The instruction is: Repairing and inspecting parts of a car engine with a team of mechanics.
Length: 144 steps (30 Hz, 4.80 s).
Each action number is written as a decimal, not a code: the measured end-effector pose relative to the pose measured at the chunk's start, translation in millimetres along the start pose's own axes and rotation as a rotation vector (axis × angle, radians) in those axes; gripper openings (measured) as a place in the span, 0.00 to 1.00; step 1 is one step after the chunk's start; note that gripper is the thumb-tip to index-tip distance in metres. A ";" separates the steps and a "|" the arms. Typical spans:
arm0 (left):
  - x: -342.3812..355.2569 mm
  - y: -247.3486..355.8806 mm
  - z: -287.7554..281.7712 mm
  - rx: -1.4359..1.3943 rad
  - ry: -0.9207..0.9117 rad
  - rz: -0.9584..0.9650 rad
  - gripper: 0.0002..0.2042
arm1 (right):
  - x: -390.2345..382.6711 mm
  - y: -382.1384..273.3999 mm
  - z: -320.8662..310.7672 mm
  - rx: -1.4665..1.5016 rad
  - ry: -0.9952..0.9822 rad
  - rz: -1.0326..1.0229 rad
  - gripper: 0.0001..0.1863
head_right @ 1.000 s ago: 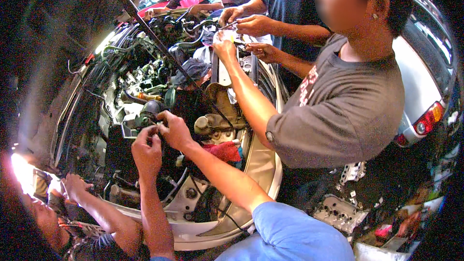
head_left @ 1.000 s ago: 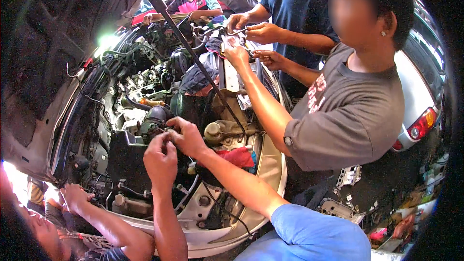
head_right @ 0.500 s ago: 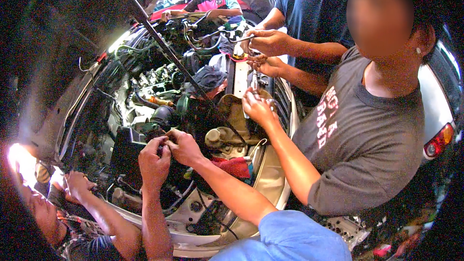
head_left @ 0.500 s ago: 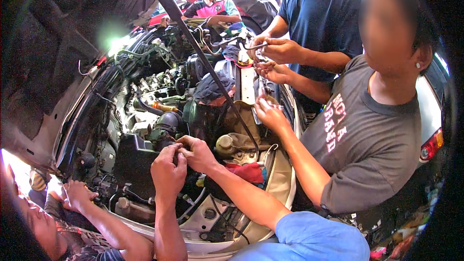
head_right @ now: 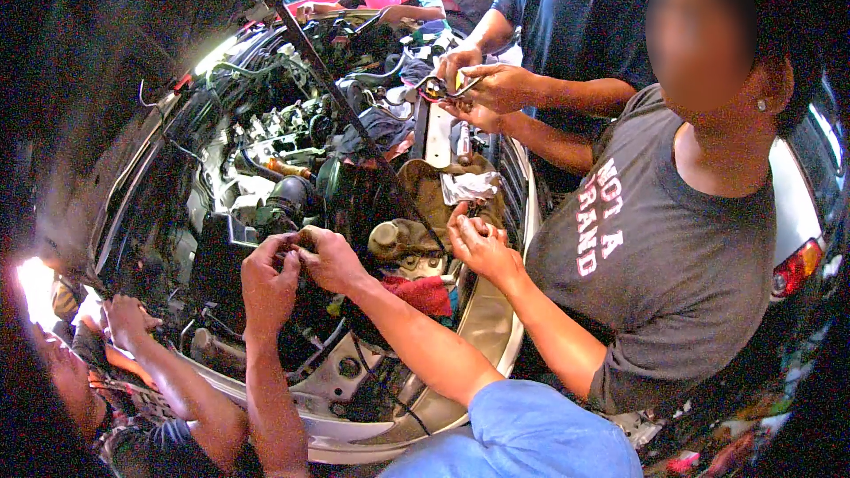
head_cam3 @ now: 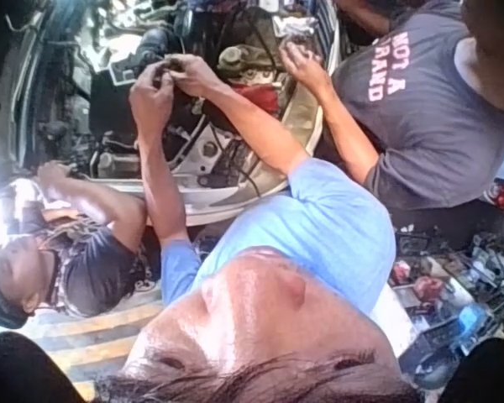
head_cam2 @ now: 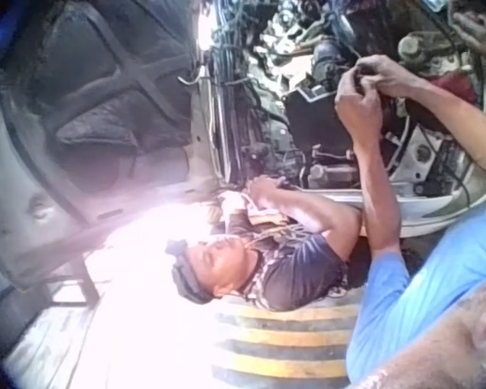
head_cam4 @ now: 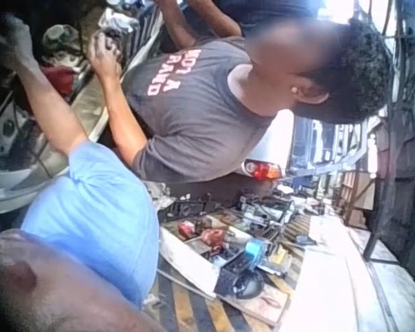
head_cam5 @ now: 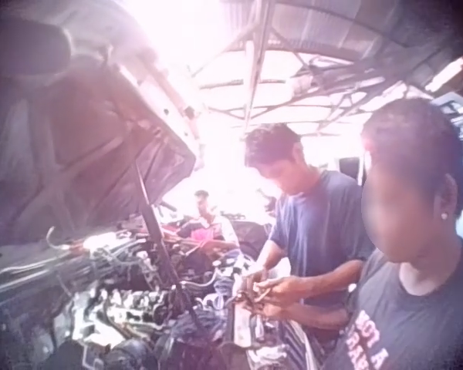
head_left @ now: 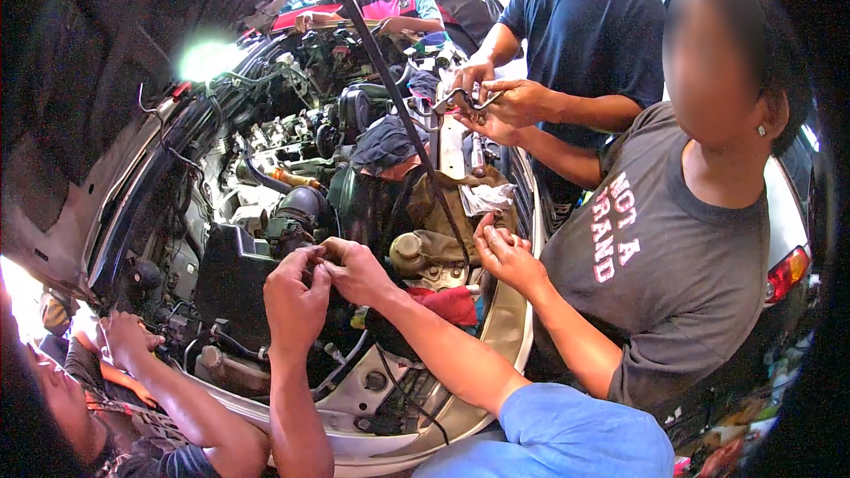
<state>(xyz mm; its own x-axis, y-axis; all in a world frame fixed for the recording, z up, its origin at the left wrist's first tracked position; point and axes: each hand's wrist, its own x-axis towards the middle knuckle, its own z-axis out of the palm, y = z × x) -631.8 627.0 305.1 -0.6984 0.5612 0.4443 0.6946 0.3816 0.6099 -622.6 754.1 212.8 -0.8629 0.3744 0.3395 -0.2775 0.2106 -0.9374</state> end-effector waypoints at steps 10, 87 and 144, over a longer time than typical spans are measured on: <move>-1.5 4.5 -6.8 0.028 0.000 0.001 0.13 | 1.1 -5.7 -6.5 0.008 -0.028 0.022 0.13; -8.2 5.6 -21.8 0.153 -0.070 -0.018 0.14 | 0.4 -6.2 -7.7 -0.096 -0.069 0.039 0.13; -9.5 -5.9 -23.6 0.190 -0.097 0.002 0.12 | 1.7 -1.3 -5.0 -0.070 -0.105 0.075 0.12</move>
<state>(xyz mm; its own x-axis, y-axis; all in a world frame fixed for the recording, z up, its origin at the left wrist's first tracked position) -633.4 602.1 312.7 -0.6835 0.6265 0.3747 0.7224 0.5068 0.4704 -621.6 759.0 215.0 -0.9205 0.2958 0.2552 -0.1835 0.2492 -0.9509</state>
